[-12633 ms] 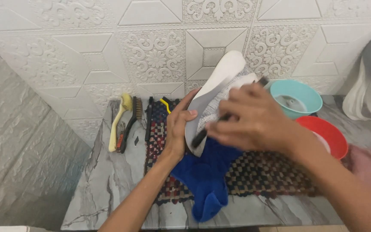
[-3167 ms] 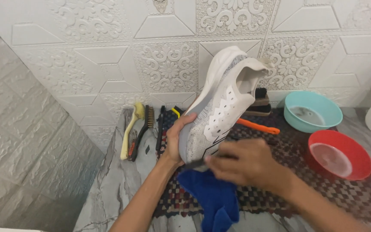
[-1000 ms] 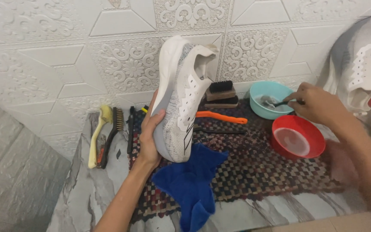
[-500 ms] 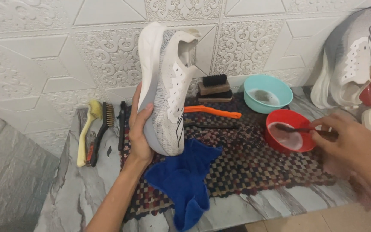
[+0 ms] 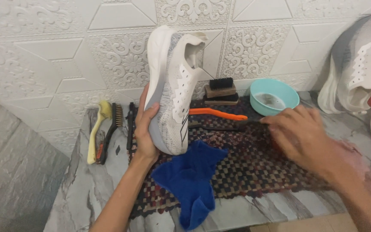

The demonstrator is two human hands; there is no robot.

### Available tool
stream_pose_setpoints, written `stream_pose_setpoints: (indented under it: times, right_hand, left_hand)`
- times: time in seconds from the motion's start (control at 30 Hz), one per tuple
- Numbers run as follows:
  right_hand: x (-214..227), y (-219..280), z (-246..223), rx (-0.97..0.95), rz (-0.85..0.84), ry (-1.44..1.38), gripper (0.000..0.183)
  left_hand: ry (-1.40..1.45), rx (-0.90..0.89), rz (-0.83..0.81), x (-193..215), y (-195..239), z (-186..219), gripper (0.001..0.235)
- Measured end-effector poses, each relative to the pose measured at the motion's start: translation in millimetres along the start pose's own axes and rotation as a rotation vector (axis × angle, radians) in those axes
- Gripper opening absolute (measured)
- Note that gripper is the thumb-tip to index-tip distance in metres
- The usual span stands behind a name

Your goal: The person cleans a white sneaker by scrubbing it with a black brush and an orange brush, dipping the brushes into bowls of water, and wiping the shoe with a pink cloth. The person rotates the shoe to clean different sides and finishes by wiping the surface.

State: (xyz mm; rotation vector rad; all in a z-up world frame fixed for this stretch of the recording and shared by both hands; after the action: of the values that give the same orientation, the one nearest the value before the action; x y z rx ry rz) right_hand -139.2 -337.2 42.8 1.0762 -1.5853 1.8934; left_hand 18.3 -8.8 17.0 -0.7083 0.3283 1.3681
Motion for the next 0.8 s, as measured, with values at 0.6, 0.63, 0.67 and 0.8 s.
stream_pose_setpoints:
  times: [0.6, 0.63, 0.67, 0.8]
  right_hand:
    - [-37.9, -112.0, -113.8, 0.469, 0.408, -0.477, 0.016]
    - [-39.6, -109.9, -115.7, 0.470, 0.407, -0.478, 0.016]
    - [-41.2, -110.0, -117.7, 0.476, 0.404, -0.481, 0.016]
    - [-54.0, -104.2, -130.9, 0.524, 0.344, -0.508, 0.013]
  left_hand:
    - [-0.194, -0.062, -0.127, 0.5, -2.0, 10.3, 0.069]
    - [-0.193, -0.062, -0.125, 3.1, -2.6, 7.5, 0.069]
    - [-0.194, -0.070, -0.120, 5.5, -4.8, 6.5, 0.070]
    - [-0.274, -0.088, -0.138, 10.6, -10.6, 9.1, 0.068]
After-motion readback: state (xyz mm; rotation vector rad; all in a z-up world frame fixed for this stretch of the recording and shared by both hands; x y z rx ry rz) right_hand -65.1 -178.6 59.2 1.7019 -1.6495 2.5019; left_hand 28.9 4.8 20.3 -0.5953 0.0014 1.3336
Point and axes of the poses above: each hand's wrist, its own y-axis away from the middle knuckle, its own x-axis out of the back of the hand, z = x × y, the point moved 2 cm from there along -y, towards the middle knuckle, and after that the axes turned 6 degrees about z, right-handed, at the moved point
